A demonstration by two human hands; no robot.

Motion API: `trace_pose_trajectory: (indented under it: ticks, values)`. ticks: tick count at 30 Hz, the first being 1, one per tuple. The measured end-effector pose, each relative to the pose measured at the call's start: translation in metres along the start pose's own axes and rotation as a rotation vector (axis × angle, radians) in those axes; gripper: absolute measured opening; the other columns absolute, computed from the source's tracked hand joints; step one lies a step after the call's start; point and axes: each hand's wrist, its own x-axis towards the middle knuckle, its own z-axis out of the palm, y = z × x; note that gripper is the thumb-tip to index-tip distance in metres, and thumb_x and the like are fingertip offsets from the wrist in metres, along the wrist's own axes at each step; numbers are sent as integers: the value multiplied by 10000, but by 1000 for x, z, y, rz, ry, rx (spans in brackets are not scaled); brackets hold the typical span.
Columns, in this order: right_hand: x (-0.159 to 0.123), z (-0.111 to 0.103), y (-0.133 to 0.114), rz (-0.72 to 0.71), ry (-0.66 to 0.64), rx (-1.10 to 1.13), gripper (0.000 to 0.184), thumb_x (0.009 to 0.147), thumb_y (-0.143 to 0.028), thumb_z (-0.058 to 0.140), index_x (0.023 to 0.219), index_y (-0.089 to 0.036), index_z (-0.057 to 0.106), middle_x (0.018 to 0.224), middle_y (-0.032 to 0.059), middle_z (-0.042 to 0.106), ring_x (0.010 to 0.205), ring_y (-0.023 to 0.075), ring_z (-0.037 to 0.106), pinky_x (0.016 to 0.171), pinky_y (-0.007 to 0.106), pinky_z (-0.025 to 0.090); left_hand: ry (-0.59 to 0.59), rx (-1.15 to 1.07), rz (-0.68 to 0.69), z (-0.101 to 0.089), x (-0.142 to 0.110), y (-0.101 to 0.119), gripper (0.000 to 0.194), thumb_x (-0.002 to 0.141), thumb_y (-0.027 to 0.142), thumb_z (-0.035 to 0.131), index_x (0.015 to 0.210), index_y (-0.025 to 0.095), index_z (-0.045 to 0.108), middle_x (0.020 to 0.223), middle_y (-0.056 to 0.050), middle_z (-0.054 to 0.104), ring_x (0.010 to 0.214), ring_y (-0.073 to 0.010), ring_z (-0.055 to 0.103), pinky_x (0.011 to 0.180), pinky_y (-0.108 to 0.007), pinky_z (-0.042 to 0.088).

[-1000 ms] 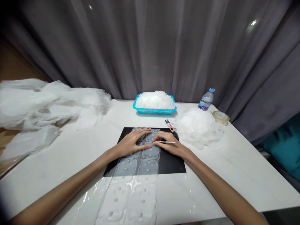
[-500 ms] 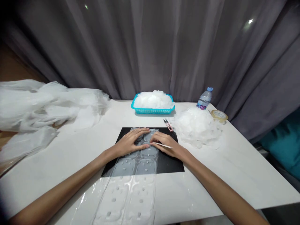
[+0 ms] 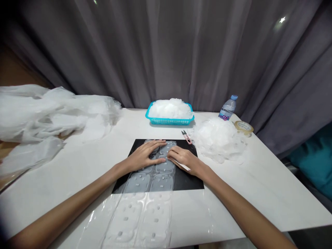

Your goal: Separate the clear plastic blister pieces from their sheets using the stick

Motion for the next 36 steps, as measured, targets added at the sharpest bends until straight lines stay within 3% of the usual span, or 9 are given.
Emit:
trace_pose_trajectory:
  ticks: [4,9,15,19,24,26,29,32,36]
  values:
    - [2,7,9,8,58,-114,270,1101,-347,426,1274,-234,601,1206,124,649,1159,266,652,979,430,586,13,-11,5,2,0,-2,743,917,720,624,1519,296,526,1575,-85,549,1463,-344,487,1239,-516,328]
    - [3,10,17,-13,32,-233,264,1091,-358,454,1165,-206,656,1094,134,674,1082,288,666,957,458,590,9,-12,2,3,0,-4,756,910,729,623,1514,284,527,1576,-92,544,1467,-347,481,1243,-520,319]
    - [4,11,5,-32,-8,-195,284,1108,-304,395,1144,-194,655,1056,142,687,1039,287,668,935,455,569,-5,-81,-21,6,3,-6,758,897,717,654,1502,280,526,1569,-96,546,1481,-349,457,1238,-508,331]
    - [11,2,12,74,193,-43,272,1095,-357,436,1097,-210,666,1069,125,689,1046,276,660,956,440,553,-36,-106,-39,9,4,-7,818,905,704,651,1567,266,454,1602,-109,508,1521,-370,400,1264,-516,296]
    - [19,-24,40,288,489,-29,333,1110,-335,341,1154,-191,638,1116,141,645,1085,285,618,998,469,502,-92,-143,-60,6,4,-9,999,910,719,626,1683,251,201,1732,-129,273,1586,-393,263,1273,-527,286]
    - [19,-31,38,312,515,-9,308,1100,-354,386,1139,-208,654,1100,119,658,1061,272,631,961,434,519,-103,-162,-70,4,3,-9,1067,899,718,643,1696,237,122,1739,-153,238,1588,-390,261,1275,-525,284]
    - [15,-33,18,261,405,68,251,1081,-355,475,1137,-236,688,1084,85,683,1034,243,656,928,377,533,6,-222,-68,3,1,-2,1122,864,688,717,1693,259,94,1717,-157,298,1566,-360,326,1265,-497,314]
    - [11,-29,-8,198,275,119,270,1087,-343,480,1223,-257,696,1083,84,675,1040,241,639,959,389,509,198,-299,-4,1,1,13,941,879,596,762,1637,296,292,1597,-117,499,1463,-311,482,1217,-448,383]
    - [6,-29,-29,234,267,233,309,1067,-370,539,1330,-269,667,997,50,681,891,206,646,898,357,526,284,-386,64,-5,0,32,279,1014,452,641,1170,236,725,1129,-47,771,1066,-233,711,979,-348,525]
